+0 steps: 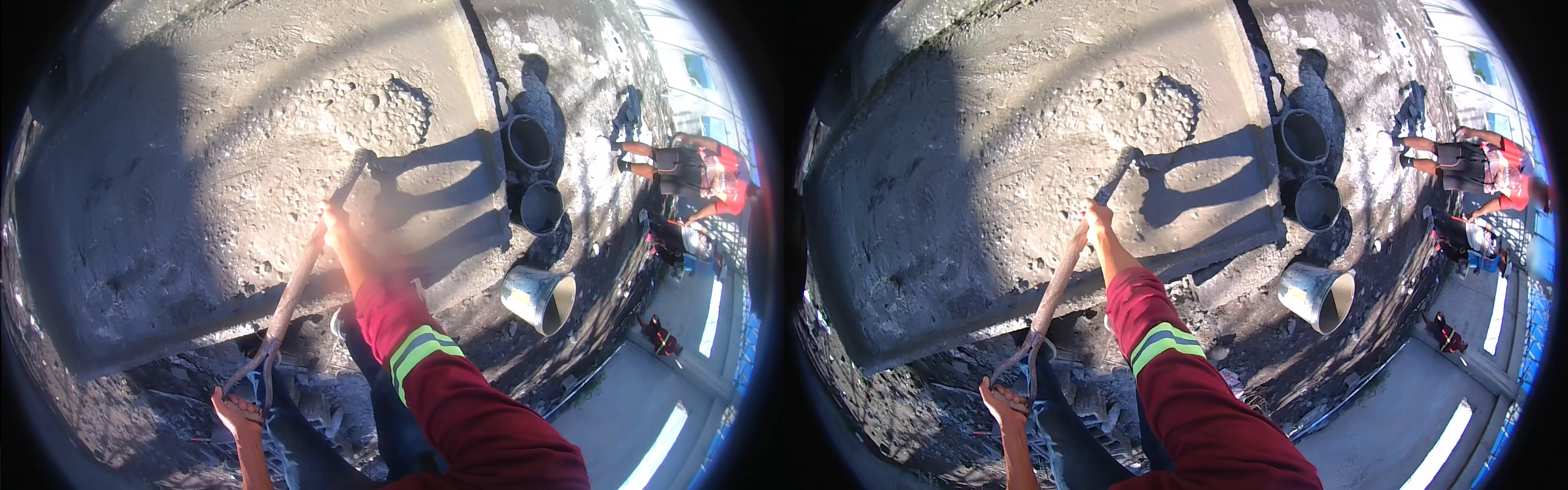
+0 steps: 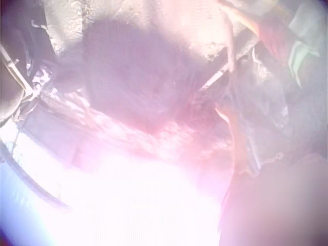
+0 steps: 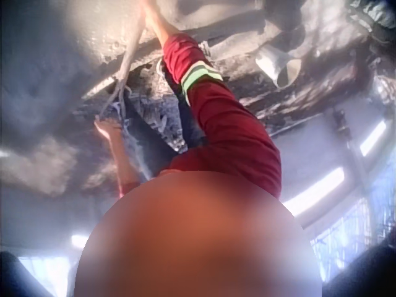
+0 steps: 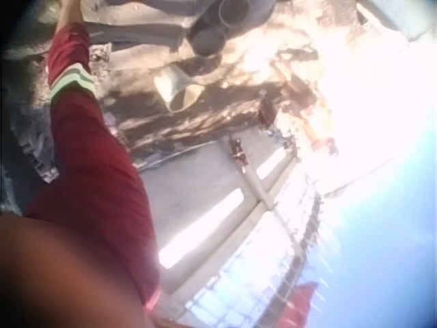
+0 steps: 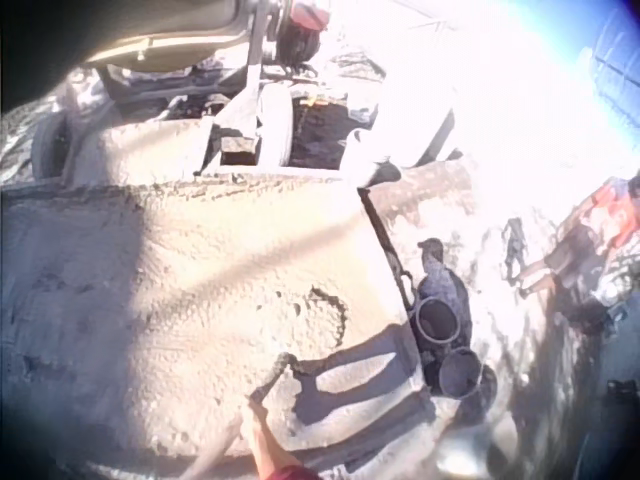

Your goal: The person uses a hoe to spread and level wet concrete on a construction site. They repeatedly pull and push the hoe across the surface to flatten and smooth the material while other workers are visible nearby.

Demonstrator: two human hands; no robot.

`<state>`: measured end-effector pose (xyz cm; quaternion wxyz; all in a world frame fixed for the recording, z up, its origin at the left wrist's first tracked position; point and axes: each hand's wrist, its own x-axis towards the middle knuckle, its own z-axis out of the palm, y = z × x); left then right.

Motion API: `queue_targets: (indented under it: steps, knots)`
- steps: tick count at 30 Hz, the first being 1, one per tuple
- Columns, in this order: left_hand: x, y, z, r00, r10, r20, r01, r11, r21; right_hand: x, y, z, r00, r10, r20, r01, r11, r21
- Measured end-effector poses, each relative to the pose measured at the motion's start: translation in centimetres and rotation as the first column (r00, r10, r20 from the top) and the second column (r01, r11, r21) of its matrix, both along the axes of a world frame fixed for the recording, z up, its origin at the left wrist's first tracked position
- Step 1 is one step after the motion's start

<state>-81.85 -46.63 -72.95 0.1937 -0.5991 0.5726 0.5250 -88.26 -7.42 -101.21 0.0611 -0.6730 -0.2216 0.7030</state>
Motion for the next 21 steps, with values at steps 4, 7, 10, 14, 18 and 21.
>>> queue_targets:
  steps: [4, 7, 10, 14, 18, 21]
  knots:
    - [1.1, 5.4, 3.3, 0.997, -0.082, -0.013, 0.083, 0.996, 0.036, 3.8, 5.8, 2.1, 0.991, -0.130, -0.035, 0.130, 0.992, -0.001]
    - [1.8, 10.6, 4.9, 0.989, -0.146, -0.008, 0.146, 0.987, 0.072, 6.8, 11.7, 3.3, 0.988, -0.147, -0.052, 0.145, 0.989, -0.035]
    - [2.2, 16.7, 6.4, 0.984, -0.174, 0.021, 0.171, 0.979, 0.112, 10.1, 18.7, 5.5, 0.960, -0.215, -0.180, 0.208, 0.977, -0.054]
    - [2.8, 25.8, 7.4, 0.957, -0.273, -0.093, 0.286, 0.941, 0.183, 14.2, 28.5, 8.7, 0.952, -0.227, -0.206, 0.239, 0.971, 0.031]
    - [5.0, 34.6, 6.2, 0.845, -0.429, -0.320, 0.477, 0.875, 0.086, 17.6, 37.0, 9.2, 0.933, -0.233, -0.273, 0.262, 0.962, 0.075]
    - [9.0, 39.3, 5.2, 0.317, -0.735, -0.600, 0.763, 0.573, -0.299, 20.5, 39.6, 10.3, 0.969, -0.094, -0.227, 0.146, 0.964, 0.223]
